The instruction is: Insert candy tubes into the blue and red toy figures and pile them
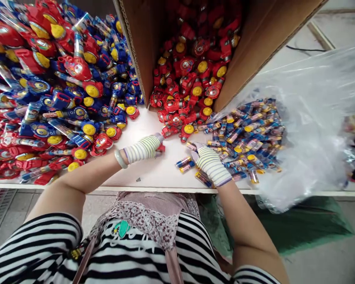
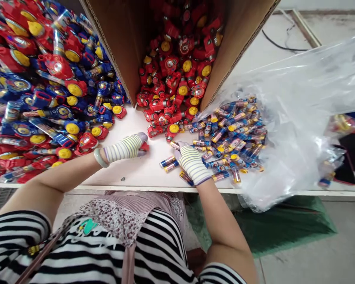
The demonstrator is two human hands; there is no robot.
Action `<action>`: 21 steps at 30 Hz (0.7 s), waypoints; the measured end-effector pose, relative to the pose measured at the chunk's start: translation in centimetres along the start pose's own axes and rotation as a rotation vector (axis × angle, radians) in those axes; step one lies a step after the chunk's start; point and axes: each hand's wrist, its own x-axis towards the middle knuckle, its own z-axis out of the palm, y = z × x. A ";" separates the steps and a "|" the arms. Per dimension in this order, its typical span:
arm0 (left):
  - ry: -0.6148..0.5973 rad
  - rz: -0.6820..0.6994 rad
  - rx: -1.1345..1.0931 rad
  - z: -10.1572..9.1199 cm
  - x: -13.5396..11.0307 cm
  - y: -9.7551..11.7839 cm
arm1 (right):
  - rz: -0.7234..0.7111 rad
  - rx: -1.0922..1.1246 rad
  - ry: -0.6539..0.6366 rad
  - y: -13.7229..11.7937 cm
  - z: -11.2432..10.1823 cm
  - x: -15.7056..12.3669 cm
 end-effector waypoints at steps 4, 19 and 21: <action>0.244 -0.181 -0.647 -0.9 -1.6 0.4 | -0.259 0.208 0.103 -2.5 0.3 -0.7; 0.416 -0.089 -0.945 1.0 -1.7 3.2 | -0.193 0.421 0.053 -7.8 1.9 -1.0; 0.431 -0.058 -0.914 0.6 -2.0 3.3 | -0.204 0.708 -0.116 -7.8 2.8 -0.8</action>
